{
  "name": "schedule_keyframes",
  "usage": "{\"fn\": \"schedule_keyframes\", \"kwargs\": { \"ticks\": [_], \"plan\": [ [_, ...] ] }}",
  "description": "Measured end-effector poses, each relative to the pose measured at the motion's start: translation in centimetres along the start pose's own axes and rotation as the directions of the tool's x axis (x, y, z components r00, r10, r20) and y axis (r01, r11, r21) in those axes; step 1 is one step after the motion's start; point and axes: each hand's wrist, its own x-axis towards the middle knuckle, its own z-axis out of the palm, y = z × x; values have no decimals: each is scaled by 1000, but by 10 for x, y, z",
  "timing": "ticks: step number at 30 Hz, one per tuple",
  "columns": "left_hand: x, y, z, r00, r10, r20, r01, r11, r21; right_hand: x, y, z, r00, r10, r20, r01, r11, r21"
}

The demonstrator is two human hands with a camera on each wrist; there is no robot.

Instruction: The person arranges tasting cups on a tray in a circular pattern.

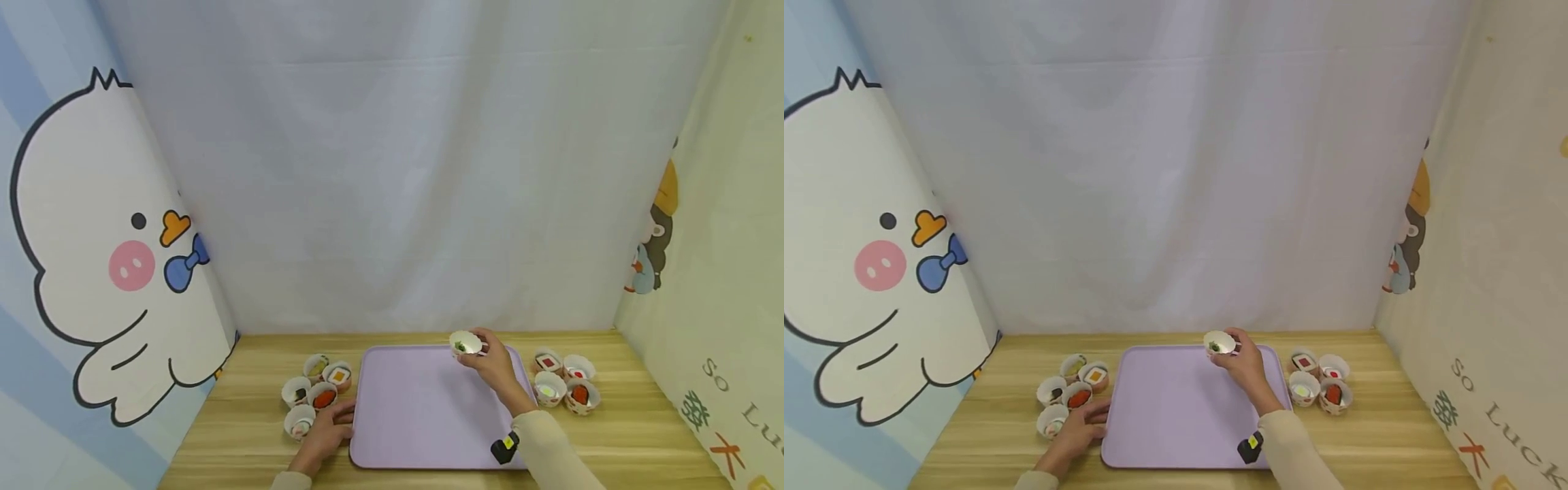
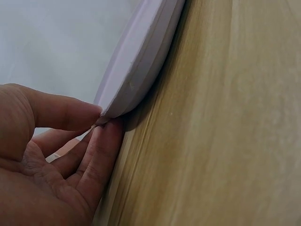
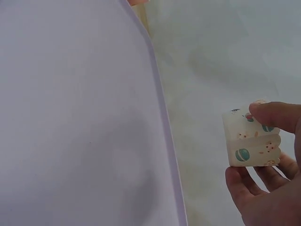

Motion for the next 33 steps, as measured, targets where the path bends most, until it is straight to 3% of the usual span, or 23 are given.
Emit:
{"fn": "schedule_keyframes", "kwargs": {
  "ticks": [13,23,28,33],
  "plan": [
    [2,3,-1,1000,21,16,-21,1000,-23,30,18,32,1000,20,5,-20,1000,-23],
    [-3,3,-5,999,21,27,-20,999,-29,34,25,53,999,51,-3,-51,998,-30],
    [0,1,-5,999,33,27,-33,999,-17,35,27,60,1000,25,-16,-26,999,-40],
    [1,-2,-5,999,7,44,-6,1000,-19,36,32,66,999,2,-36,-4,999,-49]
  ]
}}
